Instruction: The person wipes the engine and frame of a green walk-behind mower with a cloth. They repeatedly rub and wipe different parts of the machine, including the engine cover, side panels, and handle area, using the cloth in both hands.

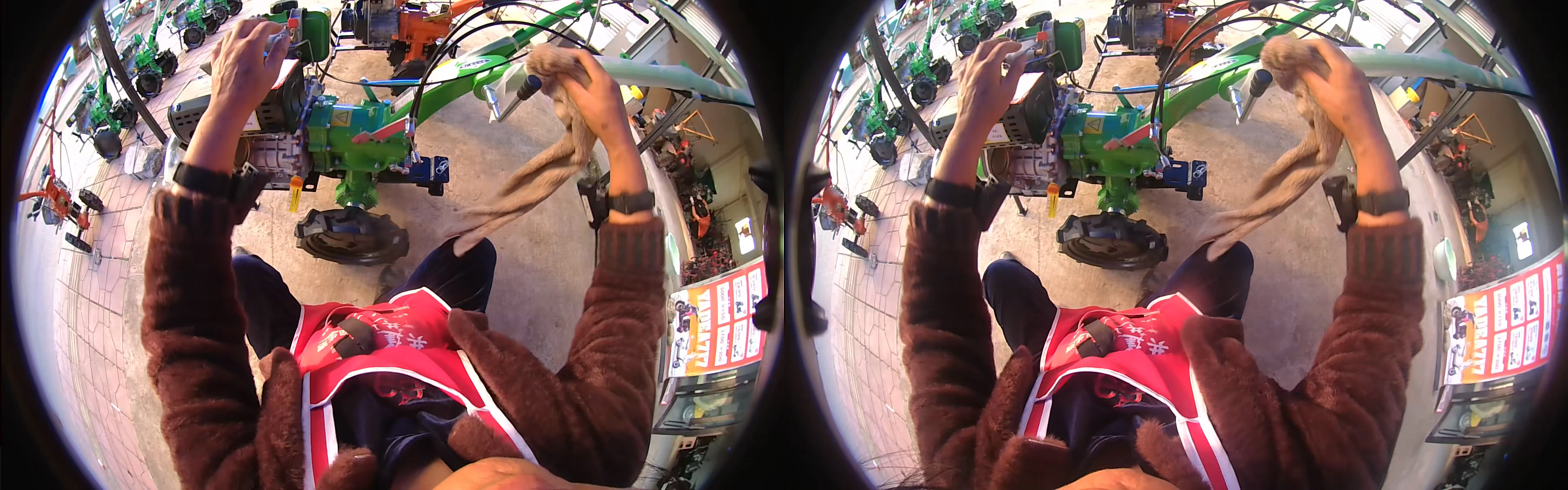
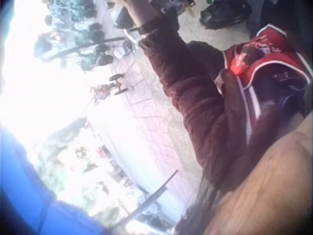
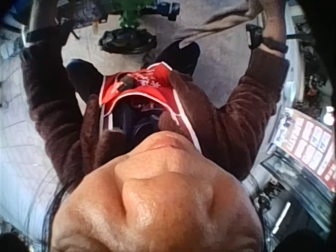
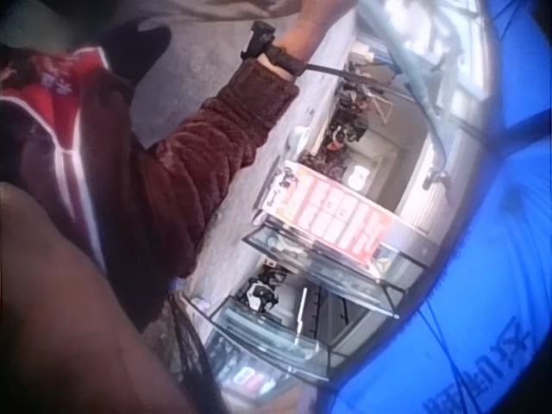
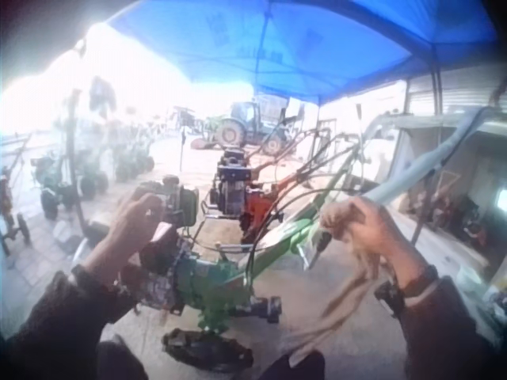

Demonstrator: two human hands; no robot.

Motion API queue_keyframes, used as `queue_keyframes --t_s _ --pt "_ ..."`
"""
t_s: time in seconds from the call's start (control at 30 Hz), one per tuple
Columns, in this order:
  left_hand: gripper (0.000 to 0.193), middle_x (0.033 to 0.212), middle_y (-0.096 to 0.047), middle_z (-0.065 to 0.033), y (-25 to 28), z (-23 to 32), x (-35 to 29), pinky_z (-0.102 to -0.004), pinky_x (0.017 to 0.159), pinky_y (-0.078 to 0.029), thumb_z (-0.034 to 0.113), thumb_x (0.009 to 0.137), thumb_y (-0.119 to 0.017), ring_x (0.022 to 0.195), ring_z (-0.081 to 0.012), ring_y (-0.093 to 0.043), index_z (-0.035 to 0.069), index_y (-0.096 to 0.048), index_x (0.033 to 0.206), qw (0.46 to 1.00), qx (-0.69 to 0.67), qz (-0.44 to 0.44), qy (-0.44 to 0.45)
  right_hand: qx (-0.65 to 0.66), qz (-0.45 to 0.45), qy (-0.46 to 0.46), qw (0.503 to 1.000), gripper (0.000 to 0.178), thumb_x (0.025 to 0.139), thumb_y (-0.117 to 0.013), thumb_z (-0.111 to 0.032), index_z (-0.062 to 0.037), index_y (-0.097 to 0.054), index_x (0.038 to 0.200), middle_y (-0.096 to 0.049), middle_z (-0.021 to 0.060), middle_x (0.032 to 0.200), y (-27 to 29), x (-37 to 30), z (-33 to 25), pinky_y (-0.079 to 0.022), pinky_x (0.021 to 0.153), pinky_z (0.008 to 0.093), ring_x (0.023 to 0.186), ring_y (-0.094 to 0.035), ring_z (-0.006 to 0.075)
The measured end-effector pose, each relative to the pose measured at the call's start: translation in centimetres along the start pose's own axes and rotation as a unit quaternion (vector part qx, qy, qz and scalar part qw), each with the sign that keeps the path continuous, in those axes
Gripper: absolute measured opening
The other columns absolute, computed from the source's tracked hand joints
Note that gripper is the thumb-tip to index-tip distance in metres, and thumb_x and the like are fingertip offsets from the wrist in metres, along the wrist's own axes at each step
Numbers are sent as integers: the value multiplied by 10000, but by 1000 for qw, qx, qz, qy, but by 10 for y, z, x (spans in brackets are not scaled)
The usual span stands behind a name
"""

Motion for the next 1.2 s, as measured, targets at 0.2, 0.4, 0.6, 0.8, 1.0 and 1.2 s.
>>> queue_keyframes --t_s 0.2,0.4,0.6,0.8,1.0,1.2 --pt "424 1108 -691 -172 -54 -44 -28 -423 954 -468 388 975 -479 1066 -346 -642 53 -686 1130 962 -93 -209 149 -143 -48 61 987 334 873 -653 -158 -88 -588 1194 -662 175 1106 -18 48 2 -498 900 423 1046 -630 380" --pt "418 1131 -684 -135 -59 -48 -37 -446 976 -447 408 972 -442 1087 -333 -626 128 -672 1180 974 -43 -181 125 -35 64 -11 997 385 885 -696 -192 -82 -583 1236 -673 193 1138 -15 -5 24 -516 872 384 1054 -653 373" --pt "549 1212 -666 -178 -56 -47 -32 -417 969 -469 520 925 -577 1133 -335 -626 91 -637 1262 952 -133 -174 211 321 129 -199 917 441 915 -693 -207 20 -577 1274 -653 100 1201 -61 -87 62 -488 944 313 1083 -617 174" --pt "182 984 -672 -119 -8 65 -56 -357 825 -520 96 884 -674 917 -270 -659 63 -662 1063 956 -273 36 99 627 70 -267 729 420 958 -634 -174 14 -542 1323 -641 83 1205 -168 -127 38 -517 918 313 1054 -632 174" --pt "232 1095 -659 -155 -32 143 -38 -381 899 -510 3 896 -602 1022 -314 -657 37 -657 1119 954 -301 0 3 571 56 -239 783 392 925 -657 -127 11 -584 1284 -655 88 1175 -240 -90 15 -514 888 280 1016 -631 148" --pt "254 856 -702 -62 -120 117 41 -291 756 -522 189 926 -626 818 -141 -657 41 -690 1123 888 -292 -345 87 491 146 -172 841 308 910 -672 -150 17 -625 1164 -690 84 1040 -268 -42 5 -499 835 280 956 -643 142"
Point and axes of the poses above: each hand's wrist, its own x-axis towards the middle knuckle, its own y-axis out of the back of the hand, z = x × y, the point moved 3 cm from there along x, towards the middle knuckle
